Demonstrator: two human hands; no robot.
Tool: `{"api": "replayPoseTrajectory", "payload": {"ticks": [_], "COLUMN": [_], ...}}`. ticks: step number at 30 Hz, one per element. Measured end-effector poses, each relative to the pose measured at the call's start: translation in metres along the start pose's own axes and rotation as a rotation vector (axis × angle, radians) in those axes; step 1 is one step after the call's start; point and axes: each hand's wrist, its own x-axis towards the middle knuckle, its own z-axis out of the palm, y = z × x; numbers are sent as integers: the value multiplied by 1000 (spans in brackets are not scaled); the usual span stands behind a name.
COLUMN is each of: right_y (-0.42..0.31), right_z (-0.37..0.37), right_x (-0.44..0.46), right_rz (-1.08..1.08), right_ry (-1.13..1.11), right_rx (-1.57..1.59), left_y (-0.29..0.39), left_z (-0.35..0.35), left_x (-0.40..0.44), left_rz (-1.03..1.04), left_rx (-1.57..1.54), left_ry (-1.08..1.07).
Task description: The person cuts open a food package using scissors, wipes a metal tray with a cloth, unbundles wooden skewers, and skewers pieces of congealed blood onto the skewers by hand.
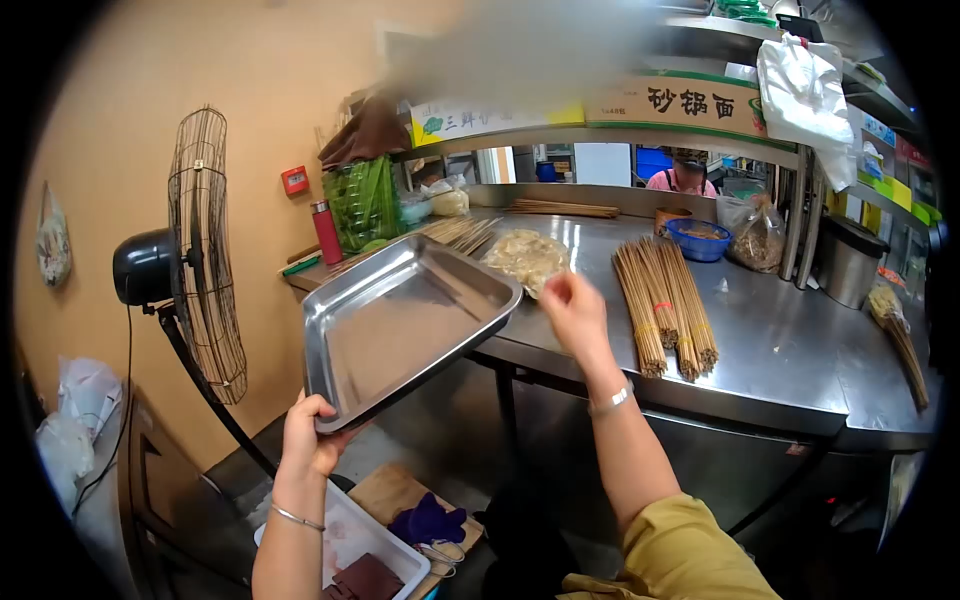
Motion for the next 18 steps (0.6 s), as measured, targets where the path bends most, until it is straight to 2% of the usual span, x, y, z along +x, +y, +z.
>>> {"api": "replayPoseTrajectory", "payload": {"ticks": [2,3,5,8,9,12,13,15,17,18], "right_y": [17,18,22,67,68,78,104,132,119,118], "right_z": [16,20,33,53,59,62,71,71,63,61], "right_x": [39,54,82,133,134,149,165,184,176,176], "right_rz": [-5,1,332,604,561,544,500,516,541,554], "right_ry": [281,282,184,-24,154,131,109,-142,-131,-163], "right_rx": [-204,-203,-258,-114,-211,-174,-102,184,181,312], "left_y": [5,9,21,42,49,60,61,64,66,67], "left_z": [-9,-15,-16,-7,-2,25,37,55,67,66], "left_x": [-8,-12,-23,-29,-27,-16,-11,0,12,19], "left_rz": [-24,-30,-24,-8,-19,-20,-26,-30,-90,-100], "left_rx": [46,101,145,188,227,315,357,380,428,406], "left_ry": [18,33,32,-23,-57,-92,-109,-116,-139,-179]}}
